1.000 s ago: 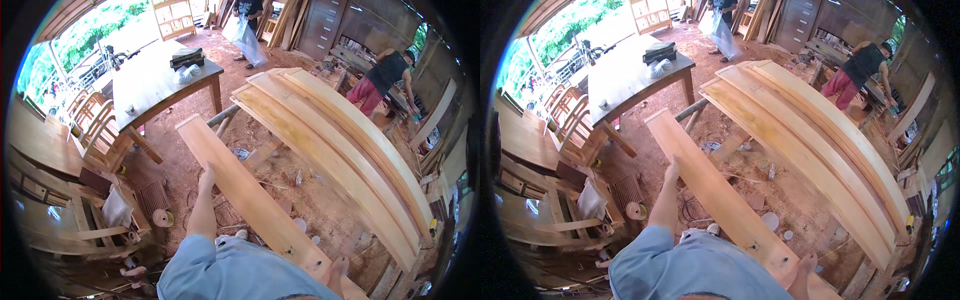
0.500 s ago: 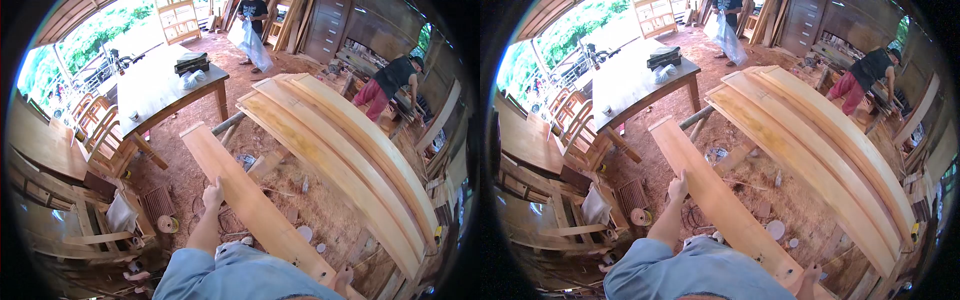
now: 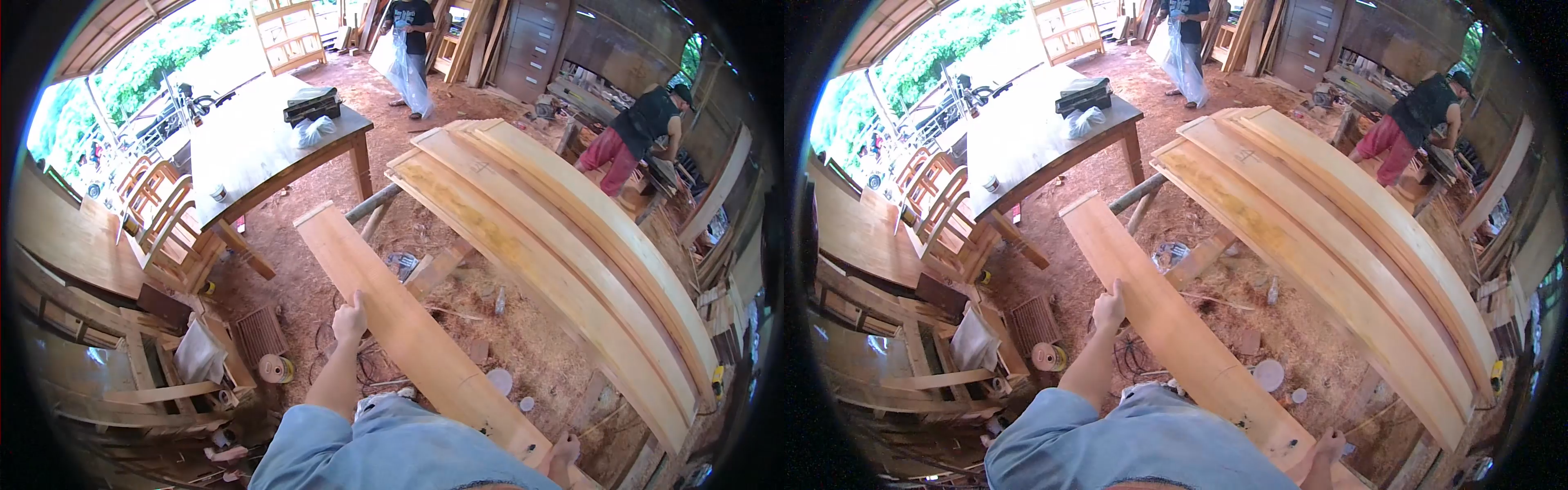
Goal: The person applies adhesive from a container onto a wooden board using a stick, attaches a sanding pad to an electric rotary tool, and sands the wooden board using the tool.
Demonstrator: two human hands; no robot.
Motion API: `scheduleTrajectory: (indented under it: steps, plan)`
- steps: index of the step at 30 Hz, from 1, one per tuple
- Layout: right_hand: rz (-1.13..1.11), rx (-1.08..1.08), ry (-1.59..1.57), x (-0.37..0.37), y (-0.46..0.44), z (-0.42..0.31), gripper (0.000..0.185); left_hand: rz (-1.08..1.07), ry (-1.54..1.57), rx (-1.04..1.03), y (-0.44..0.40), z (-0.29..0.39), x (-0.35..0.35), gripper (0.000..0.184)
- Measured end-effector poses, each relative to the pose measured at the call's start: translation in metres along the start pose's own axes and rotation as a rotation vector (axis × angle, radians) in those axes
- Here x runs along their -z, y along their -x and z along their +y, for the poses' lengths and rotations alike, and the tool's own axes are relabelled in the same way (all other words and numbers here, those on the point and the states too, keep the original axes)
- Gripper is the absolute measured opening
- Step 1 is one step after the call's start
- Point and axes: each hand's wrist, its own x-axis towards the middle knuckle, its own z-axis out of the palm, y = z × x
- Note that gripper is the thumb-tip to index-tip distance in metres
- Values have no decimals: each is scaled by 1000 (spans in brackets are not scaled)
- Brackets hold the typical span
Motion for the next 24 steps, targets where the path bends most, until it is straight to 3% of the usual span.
scheduleTrajectory:
  steps: [18,19,20,24]
  plan:
    - [64,87,-24,0,7,-4,41,12,-4,40,-12,-11,-15,75]
    - [64,119,-63,-1,3,-2,43,70,-2,-75,-20,-20,-28,74]
    - [16,93,-76,-12,-7,6,44,129,0,-173,-20,-31,-36,73]
    - [-154,135,191,-3,-26,51,59,93,8,-86,-3,-12,-14,67]
